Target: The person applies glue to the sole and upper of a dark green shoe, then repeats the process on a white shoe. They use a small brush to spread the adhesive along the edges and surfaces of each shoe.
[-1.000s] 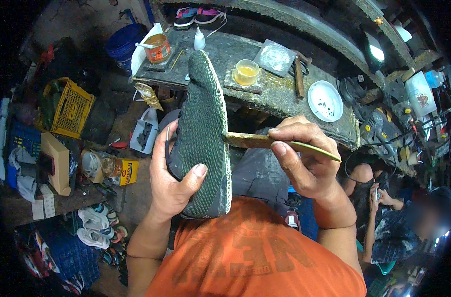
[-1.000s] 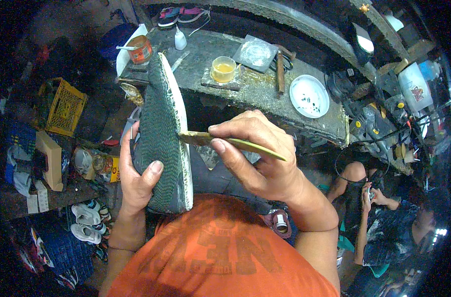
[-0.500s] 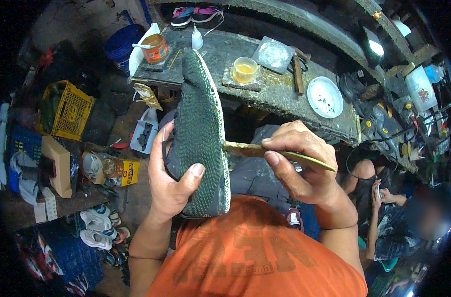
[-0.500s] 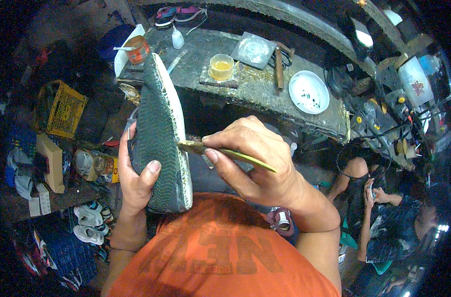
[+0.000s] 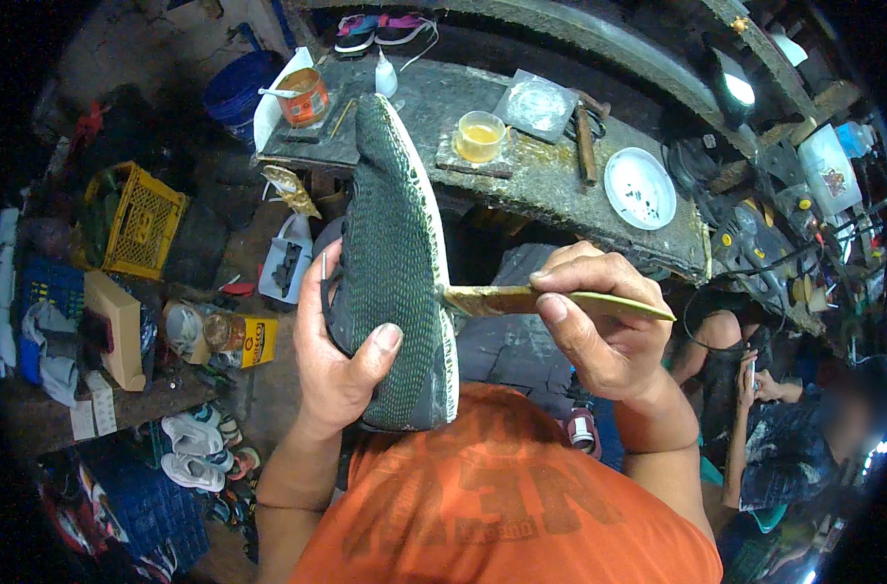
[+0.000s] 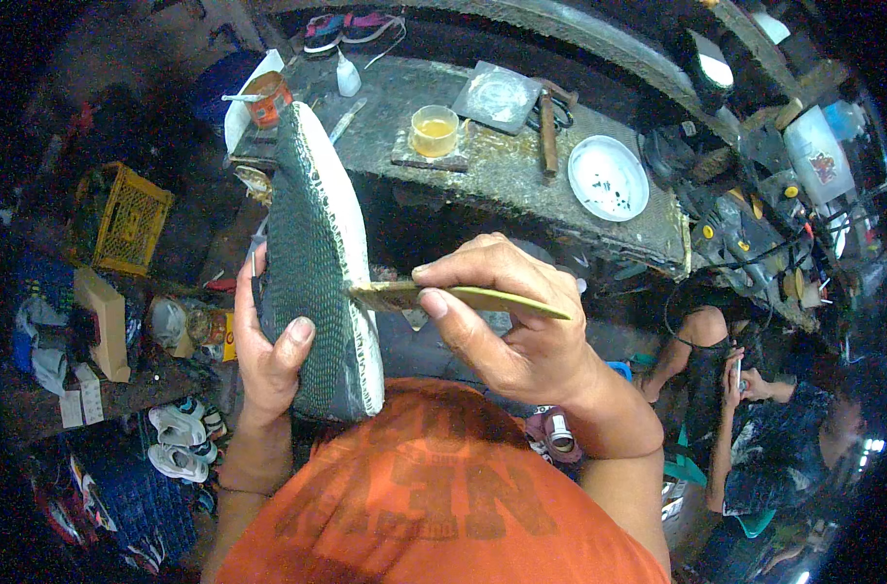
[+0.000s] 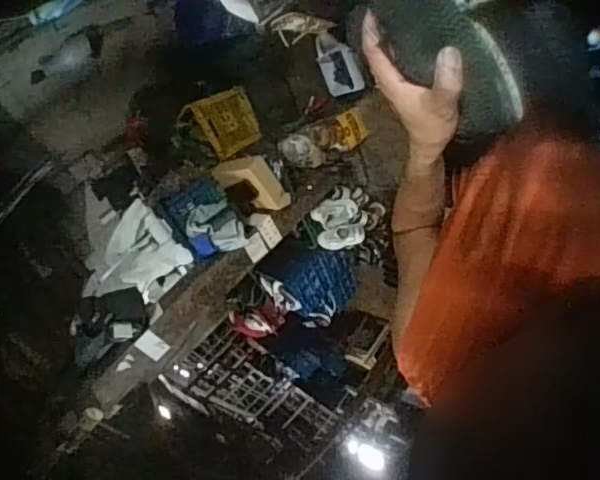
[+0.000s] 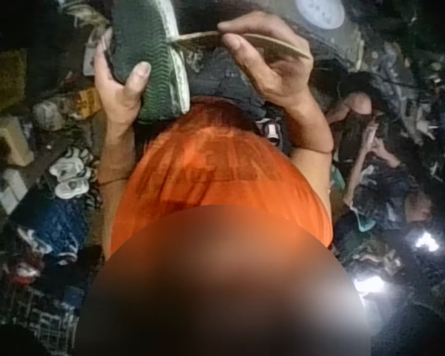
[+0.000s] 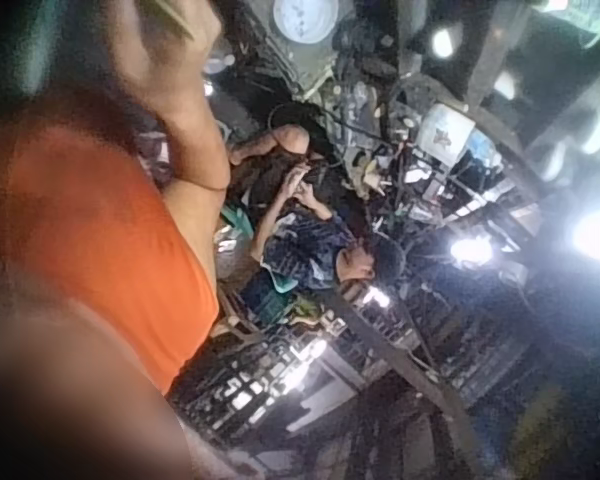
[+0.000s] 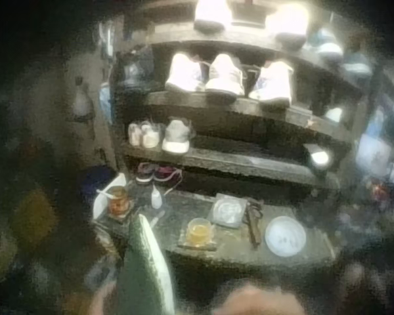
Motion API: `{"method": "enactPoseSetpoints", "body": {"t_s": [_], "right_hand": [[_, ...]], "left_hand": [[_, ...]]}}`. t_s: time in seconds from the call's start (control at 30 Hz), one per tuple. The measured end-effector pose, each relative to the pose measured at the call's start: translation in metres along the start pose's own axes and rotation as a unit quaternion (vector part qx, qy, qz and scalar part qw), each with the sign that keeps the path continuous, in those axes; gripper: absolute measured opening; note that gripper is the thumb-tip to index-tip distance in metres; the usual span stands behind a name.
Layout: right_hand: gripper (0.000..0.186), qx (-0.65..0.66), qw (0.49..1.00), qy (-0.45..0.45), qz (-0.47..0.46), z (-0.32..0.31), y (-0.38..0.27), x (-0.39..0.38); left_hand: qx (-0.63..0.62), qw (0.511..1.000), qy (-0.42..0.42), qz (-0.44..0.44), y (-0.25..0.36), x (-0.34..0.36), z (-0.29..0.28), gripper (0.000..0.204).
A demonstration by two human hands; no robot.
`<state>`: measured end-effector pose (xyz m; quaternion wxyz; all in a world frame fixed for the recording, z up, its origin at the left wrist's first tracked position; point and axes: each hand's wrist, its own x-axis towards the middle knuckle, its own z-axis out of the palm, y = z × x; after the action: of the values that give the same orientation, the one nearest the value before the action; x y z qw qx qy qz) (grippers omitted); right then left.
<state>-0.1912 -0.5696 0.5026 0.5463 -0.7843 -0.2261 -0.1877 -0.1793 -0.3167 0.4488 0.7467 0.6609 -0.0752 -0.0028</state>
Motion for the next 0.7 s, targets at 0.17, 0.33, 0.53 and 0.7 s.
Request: {"method": "enactPoseSetpoints", "body": {"t_s": [0.17, 0.33, 0.53, 0.7], "right_hand": [[0.012, 0.080, 0.995, -0.002, 0.057, 0.000, -0.002, -0.011], [0.022, 0.244, 0.944, 0.130, 0.179, 0.003, 0.009, -0.022], [0.021, 0.386, 0.876, 0.231, 0.172, 0.046, 0.032, -0.046], [0.020, 0.284, 0.919, 0.264, 0.076, 0.056, 0.037, -0.054]], "left_hand": [[-0.026, 1.000, 0.011, 0.008, -0.003, 0.001, 0.001, 0.082], [-0.047, 0.999, 0.011, 0.005, -0.001, -0.001, 0.006, 0.083], [-0.086, 0.996, 0.006, -0.011, 0.003, -0.001, 0.013, 0.084], [-0.085, 0.996, -0.006, -0.021, 0.004, 0.000, 0.014, 0.082]]}}
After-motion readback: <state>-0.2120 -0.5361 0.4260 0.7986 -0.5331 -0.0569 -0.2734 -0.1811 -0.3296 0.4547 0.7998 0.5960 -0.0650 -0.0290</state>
